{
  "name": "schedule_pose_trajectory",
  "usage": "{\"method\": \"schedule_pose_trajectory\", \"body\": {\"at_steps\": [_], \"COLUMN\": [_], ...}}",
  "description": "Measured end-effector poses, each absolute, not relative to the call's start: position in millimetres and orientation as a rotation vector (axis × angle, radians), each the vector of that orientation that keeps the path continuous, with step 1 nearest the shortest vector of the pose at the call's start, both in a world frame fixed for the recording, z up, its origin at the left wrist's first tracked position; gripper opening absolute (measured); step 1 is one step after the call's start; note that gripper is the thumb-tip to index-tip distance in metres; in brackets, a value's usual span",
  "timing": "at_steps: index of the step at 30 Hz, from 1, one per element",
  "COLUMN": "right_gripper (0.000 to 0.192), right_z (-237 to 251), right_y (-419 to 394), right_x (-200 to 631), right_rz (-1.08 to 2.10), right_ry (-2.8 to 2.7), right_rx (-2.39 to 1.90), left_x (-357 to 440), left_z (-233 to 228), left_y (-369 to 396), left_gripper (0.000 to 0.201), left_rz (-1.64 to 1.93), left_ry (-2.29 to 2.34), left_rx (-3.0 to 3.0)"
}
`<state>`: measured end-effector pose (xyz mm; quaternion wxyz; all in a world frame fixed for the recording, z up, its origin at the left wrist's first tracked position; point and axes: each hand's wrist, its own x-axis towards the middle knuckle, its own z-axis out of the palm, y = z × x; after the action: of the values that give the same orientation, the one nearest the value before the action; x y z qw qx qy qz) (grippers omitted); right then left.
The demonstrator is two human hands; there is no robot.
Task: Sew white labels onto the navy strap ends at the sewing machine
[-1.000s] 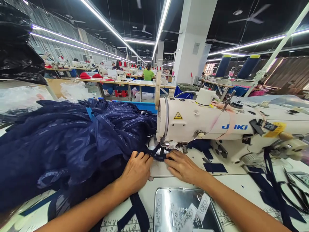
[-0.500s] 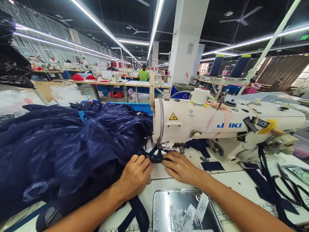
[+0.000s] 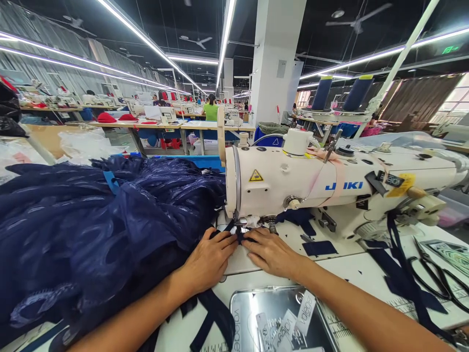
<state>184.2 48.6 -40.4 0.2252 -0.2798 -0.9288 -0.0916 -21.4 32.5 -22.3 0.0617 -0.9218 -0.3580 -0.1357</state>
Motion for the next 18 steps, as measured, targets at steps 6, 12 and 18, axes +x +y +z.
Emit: {"method": "schedule_pose_trajectory", "body": {"at_steps": [6, 12, 18], "right_gripper": [0.024, 0.026, 0.032], "right_z": [-41.9, -40.1, -38.8], "right_y": [48.8, 50.2, 53.3], "right_x": [183.2, 181.2, 182.4], "right_rz": [-0.26, -0.238, -0.101], "right_ry": [-2.555, -2.566, -2.584], "right_rx": [-0.796, -0.838, -0.971], "left_x": [-21.2, -22.0, -22.5], "left_z": [-21.6, -20.7, -20.5], "left_y": [30.4, 32.6, 39.4], "left_gripper": [0.039, 0.043, 0.043], "left_rz": [-0.318, -0.323, -0.36], "left_ry": [-1.1, -1.118, -1.123], "left_rx": [-2.77, -2.782, -2.773]}}
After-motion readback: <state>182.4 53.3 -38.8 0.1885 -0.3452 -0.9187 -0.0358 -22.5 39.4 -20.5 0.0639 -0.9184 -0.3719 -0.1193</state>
